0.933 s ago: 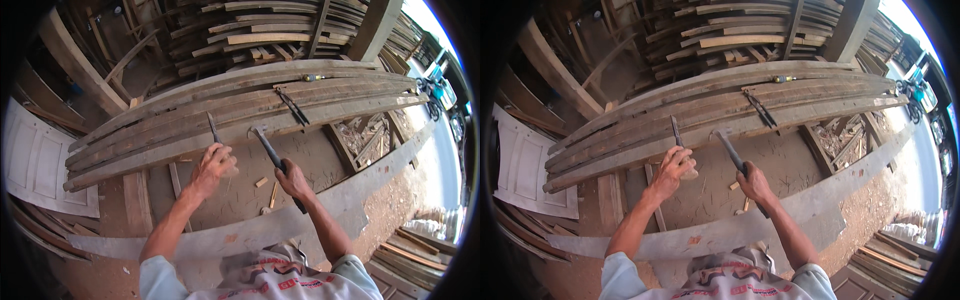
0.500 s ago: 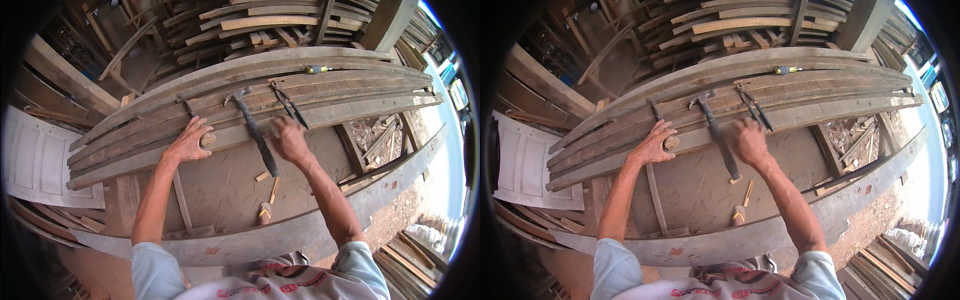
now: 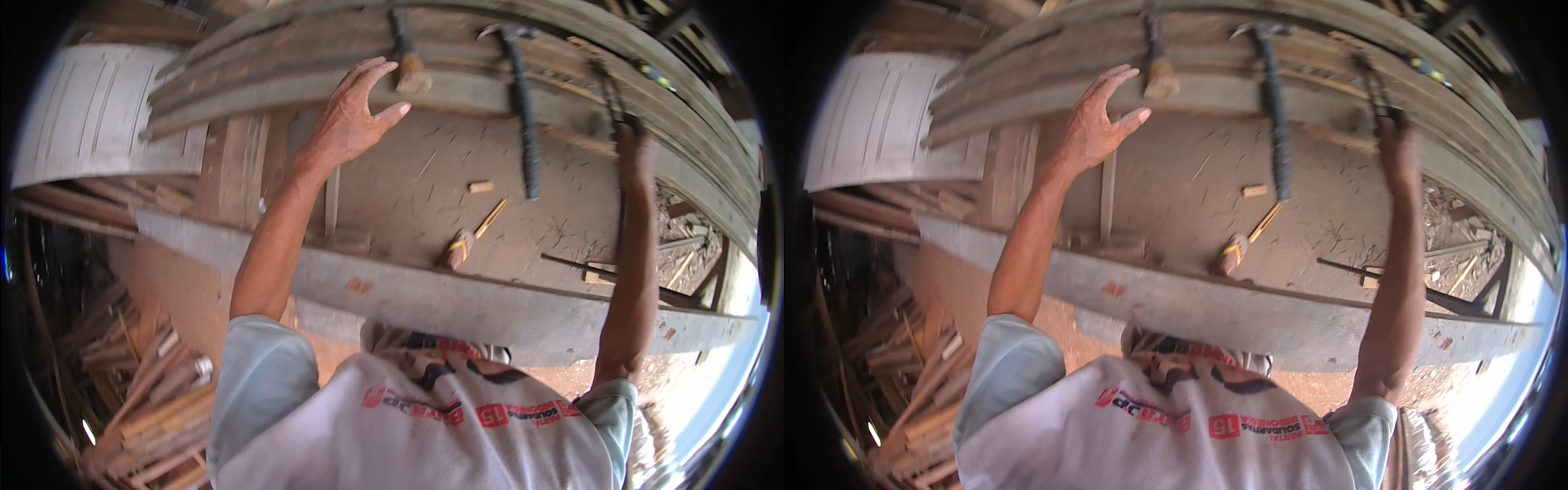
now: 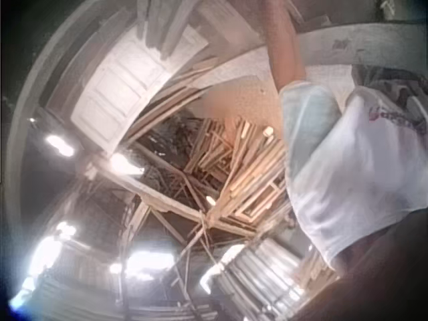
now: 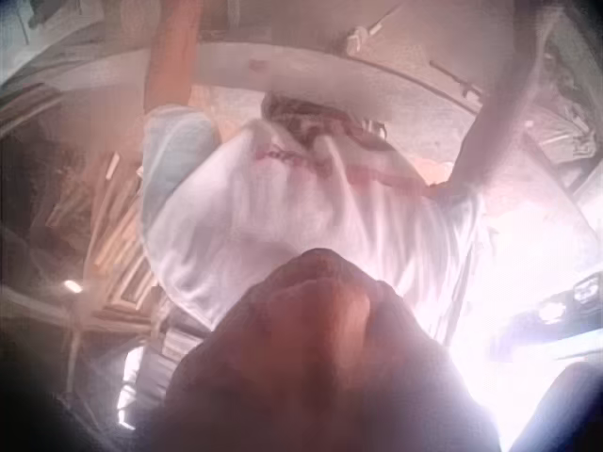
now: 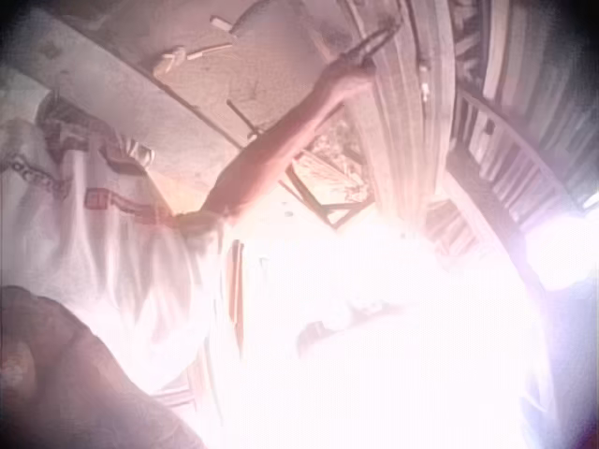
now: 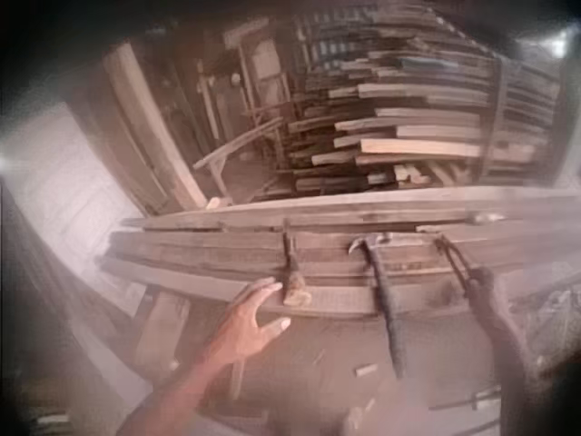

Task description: The person uses a hammer and a small wooden block to pry and hammer nails out of a long wooden plank. The person repeatedly positions the block under the hammer claw and strikes it to extract nails, then moves along the plank to repeat the process.

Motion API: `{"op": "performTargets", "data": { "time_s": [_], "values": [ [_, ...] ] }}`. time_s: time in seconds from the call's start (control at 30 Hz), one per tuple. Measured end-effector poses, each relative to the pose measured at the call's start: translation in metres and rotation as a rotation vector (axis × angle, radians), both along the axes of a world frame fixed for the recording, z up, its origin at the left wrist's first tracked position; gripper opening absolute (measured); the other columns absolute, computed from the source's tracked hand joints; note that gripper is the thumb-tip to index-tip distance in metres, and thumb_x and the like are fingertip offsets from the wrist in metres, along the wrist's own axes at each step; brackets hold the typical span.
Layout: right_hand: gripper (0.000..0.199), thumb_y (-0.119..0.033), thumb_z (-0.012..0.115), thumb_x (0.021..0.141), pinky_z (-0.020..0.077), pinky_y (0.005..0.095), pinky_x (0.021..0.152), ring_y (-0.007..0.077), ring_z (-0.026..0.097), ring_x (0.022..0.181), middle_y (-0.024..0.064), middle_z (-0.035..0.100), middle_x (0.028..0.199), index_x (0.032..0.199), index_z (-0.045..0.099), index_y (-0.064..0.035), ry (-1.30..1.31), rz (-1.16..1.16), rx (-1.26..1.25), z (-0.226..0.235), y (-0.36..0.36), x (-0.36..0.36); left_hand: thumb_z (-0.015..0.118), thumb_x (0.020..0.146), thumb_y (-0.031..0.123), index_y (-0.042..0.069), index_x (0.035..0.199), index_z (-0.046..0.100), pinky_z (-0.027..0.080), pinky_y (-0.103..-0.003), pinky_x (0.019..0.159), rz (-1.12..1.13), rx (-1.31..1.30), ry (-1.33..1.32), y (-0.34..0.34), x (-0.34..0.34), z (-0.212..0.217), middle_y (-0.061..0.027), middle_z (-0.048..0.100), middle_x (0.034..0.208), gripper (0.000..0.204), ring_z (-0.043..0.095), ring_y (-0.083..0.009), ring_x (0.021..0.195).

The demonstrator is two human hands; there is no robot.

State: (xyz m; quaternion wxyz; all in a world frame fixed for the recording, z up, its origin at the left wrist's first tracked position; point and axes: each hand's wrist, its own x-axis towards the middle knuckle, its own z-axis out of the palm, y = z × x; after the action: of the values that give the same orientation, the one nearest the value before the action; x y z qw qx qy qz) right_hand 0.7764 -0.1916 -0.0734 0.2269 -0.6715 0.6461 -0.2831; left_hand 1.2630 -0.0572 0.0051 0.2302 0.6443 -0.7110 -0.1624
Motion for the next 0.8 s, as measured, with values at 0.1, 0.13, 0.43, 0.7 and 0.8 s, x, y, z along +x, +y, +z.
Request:
{"op": "performTargets", "data": {
  "time_s": [0.1,0.13,0.43,0.7,0.8],
  "values": [
    [0.031,-0.018,0.067,0.099,0.0565,0.0359,0.085,0.0167,0.067,0.09,0.0073,0.072,0.096,0.124,0.072,0.0008,-0.163,-0.154,0.143,0.062,0.055,0.027,0.081,0.094,0.029,0.009,0.156,0.049,0.04,-0.049,0.124,0.153,0.133,0.037,0.1,0.003,0.0,-0.0198,0.049,0.161,0.073,0.047,-0.038,0.15],
    [0.033,-0.017,0.066,0.1,0.0564,0.0325,0.086,0.0148,0.067,0.093,0.0076,0.072,0.097,0.128,0.071,0.0011,-0.307,-0.184,0.104,0.072,0.081,0.034,0.081,0.094,0.027,0.009,0.157,0.047,0.039,-0.049,0.124,0.18,0.156,0.03,0.135,0.004,-0.012,-0.0203,0.048,0.162,0.074,0.046,-0.0387,0.15],
    [0.046,-0.023,0.067,0.106,0.0559,0.0226,0.058,0.0109,0.071,0.072,0.0116,0.078,0.098,0.145,0.061,0.0007,-0.585,0.179,-0.029,0.1,0.243,0.078,0.081,0.092,0.019,0.004,0.144,0.06,0.051,-0.048,0.115,-0.151,0.107,0.042,0.355,-0.045,-0.04,-0.0199,0.053,0.157,0.058,0.049,-0.0355,0.148],
    [0.029,-0.002,0.068,0.101,0.0622,0.0288,0.073,0.015,0.076,0.085,0.0126,0.078,0.1,0.128,0.069,0.0058,-0.282,0.39,0.416,0.145,0.339,0.174,0.079,0.09,0.01,0.002,0.122,0.071,0.059,-0.047,0.091,0.096,-0.101,0.342,0.388,-0.035,-0.055,-0.0146,0.074,0.111,0.034,0.072,-0.036,0.101],
    [0.025,-0.002,0.073,0.096,0.0604,0.0297,0.074,0.014,0.076,0.084,0.0131,0.078,0.094,0.121,0.072,0.0018,-0.102,0.445,0.414,0.159,0.365,0.198,0.078,0.091,0.009,0.002,0.134,0.064,0.056,-0.047,0.099,0.237,-0.063,0.347,0.385,-0.038,-0.058,-0.018,0.07,0.124,0.046,0.068,-0.0379,0.113]
  ]
}}
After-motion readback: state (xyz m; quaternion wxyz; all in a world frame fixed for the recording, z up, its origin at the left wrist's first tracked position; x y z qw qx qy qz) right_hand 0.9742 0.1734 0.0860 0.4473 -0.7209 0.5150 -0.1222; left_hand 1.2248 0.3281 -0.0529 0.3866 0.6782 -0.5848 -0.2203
